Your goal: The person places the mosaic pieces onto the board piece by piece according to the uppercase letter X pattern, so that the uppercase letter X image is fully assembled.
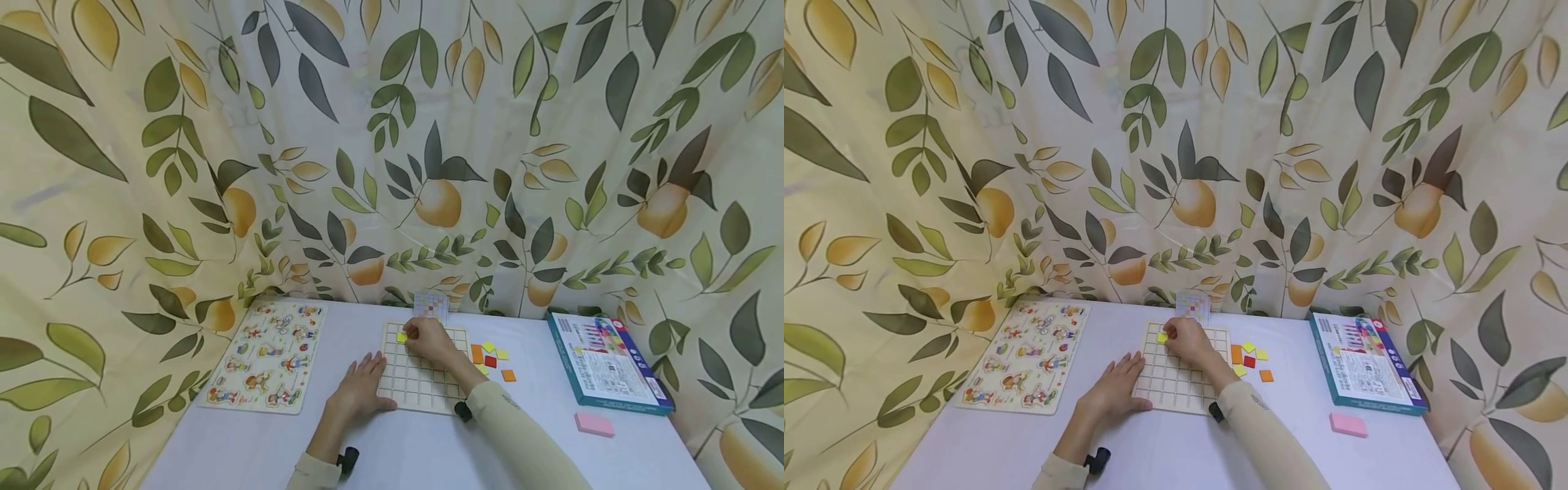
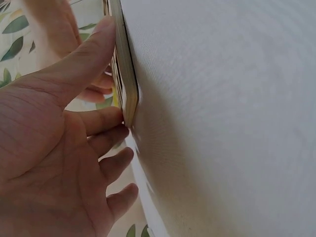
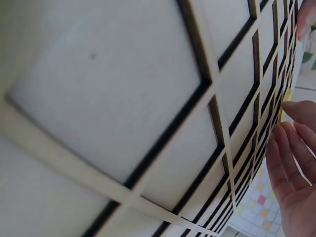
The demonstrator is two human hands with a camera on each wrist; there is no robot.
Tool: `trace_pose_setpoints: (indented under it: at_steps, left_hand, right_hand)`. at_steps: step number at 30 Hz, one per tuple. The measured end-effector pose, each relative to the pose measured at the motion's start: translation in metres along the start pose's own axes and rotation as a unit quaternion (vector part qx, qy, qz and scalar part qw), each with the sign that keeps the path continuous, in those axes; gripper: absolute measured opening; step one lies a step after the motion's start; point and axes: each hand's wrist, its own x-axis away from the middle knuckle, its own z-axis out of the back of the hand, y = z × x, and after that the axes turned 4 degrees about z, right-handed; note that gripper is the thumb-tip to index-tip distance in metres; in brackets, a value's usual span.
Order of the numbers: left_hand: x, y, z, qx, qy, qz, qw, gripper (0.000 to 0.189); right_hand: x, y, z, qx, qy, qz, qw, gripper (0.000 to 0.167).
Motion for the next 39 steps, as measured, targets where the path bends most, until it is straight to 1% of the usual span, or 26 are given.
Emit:
trace_pose_setpoints:
  at_steps: [3, 9, 12, 17, 24, 32, 39]
  left_hand:
    - [0.0, 0.0, 0.0, 0.0, 0.005, -0.004, 1.0, 0.1]
    - [0.0, 0.0, 0.0, -0.004, 0.006, -0.007, 0.9999, 0.098]
    - [0.001, 0.001, 0.0, -0.001, 0.006, -0.007, 1.0, 0.098]
    - [0.001, 0.002, 0.0, -0.001, 0.003, -0.007, 1.0, 0.098]
    - [0.001, 0.001, 0.001, -0.003, 0.003, -0.007, 1.0, 0.098]
    - [0.002, 0.002, 0.001, -0.001, 0.002, -0.012, 0.9999, 0.097]
    - [0.001, 0.001, -0.001, -0.006, 0.007, -0.013, 0.9999, 0.098]
  right_hand:
    - [0.001, -0.002, 0.001, 0.01, 0.005, -0.001, 0.9999, 0.024]
    - [0.001, -0.008, 0.001, 0.032, -0.015, 0.0, 0.9994, 0.024]
    - [0.0, -0.008, -0.001, 0.045, -0.018, 0.0, 0.9988, 0.025]
    - [0.0, -0.007, -0.002, 0.047, -0.012, -0.014, 0.9987, 0.025]
    - [0.004, -0.01, 0.002, 0.044, -0.012, -0.019, 0.9988, 0.025]
    - [0.024, -0.01, 0.018, 0.029, 0.004, -0.029, 0.9992, 0.022]
    - [0.045, -0.007, 0.044, 0.039, 0.01, -0.054, 0.9978, 0.026]
